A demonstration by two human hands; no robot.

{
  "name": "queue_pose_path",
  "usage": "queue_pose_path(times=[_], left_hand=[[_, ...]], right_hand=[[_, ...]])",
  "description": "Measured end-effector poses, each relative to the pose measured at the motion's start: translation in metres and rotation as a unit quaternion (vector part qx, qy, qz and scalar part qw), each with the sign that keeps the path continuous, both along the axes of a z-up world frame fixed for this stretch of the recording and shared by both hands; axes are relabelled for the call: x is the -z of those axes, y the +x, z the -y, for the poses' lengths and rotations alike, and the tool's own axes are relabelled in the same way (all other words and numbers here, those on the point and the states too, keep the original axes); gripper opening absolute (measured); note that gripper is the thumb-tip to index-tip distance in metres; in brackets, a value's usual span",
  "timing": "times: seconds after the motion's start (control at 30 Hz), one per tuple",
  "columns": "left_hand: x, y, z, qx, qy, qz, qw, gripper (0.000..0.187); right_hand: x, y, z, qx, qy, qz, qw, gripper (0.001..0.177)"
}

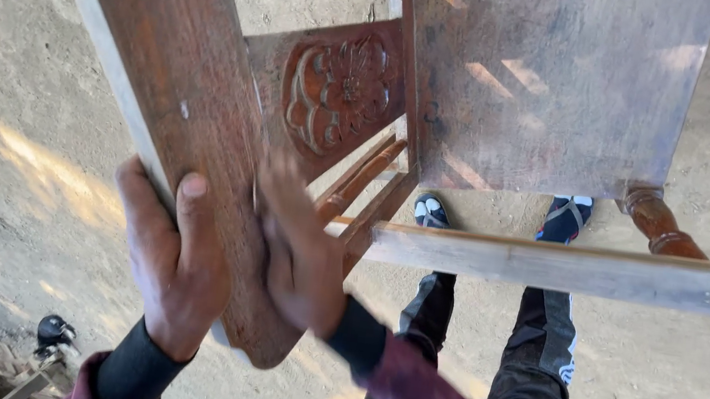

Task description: Sanding the wooden surface of a chair with sandpaper to smooth it.

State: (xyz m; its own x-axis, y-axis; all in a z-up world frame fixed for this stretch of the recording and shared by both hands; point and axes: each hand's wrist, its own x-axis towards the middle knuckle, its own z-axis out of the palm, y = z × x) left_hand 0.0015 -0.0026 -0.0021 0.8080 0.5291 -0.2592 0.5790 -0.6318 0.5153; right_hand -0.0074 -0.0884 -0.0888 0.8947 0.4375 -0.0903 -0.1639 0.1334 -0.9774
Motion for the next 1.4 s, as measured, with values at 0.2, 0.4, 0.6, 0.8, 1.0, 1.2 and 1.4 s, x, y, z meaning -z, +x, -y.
queue_pose_path(times=[0.2, 0.4, 0.6, 0.8, 1.0, 1.2, 1.4], left_hand=[[-0.001, 0.002, 0.004, -0.043, -0.008, -0.013, 0.999, 0.034], [-0.004, 0.001, 0.004, -0.081, -0.013, -0.037, 0.996, 0.038], [-0.003, 0.003, 0.003, -0.084, -0.02, -0.057, 0.995, 0.037], [-0.002, 0.001, 0.003, -0.086, -0.042, -0.043, 0.994, 0.038], [-0.001, 0.001, 0.004, -0.092, -0.032, -0.048, 0.994, 0.044], [-0.002, 0.001, 0.004, -0.059, -0.019, -0.051, 0.997, 0.039], [-0.008, 0.002, 0.007, -0.044, -0.015, -0.034, 0.998, 0.04]], right_hand=[[0.017, 0.032, -0.018, 0.061, 0.004, 0.023, 0.998, 0.049], [-0.002, 0.011, -0.004, 0.028, -0.021, -0.033, 0.999, 0.049], [0.008, 0.03, -0.014, 0.05, -0.019, 0.025, 0.998, 0.047], [0.028, 0.043, -0.034, 0.049, -0.027, 0.048, 0.997, 0.051], [0.0, 0.015, -0.009, 0.016, -0.004, -0.057, 0.998, 0.045], [0.013, 0.047, -0.032, 0.096, -0.03, 0.017, 0.995, 0.044], [0.019, 0.038, -0.032, 0.033, -0.023, 0.017, 0.999, 0.058]])
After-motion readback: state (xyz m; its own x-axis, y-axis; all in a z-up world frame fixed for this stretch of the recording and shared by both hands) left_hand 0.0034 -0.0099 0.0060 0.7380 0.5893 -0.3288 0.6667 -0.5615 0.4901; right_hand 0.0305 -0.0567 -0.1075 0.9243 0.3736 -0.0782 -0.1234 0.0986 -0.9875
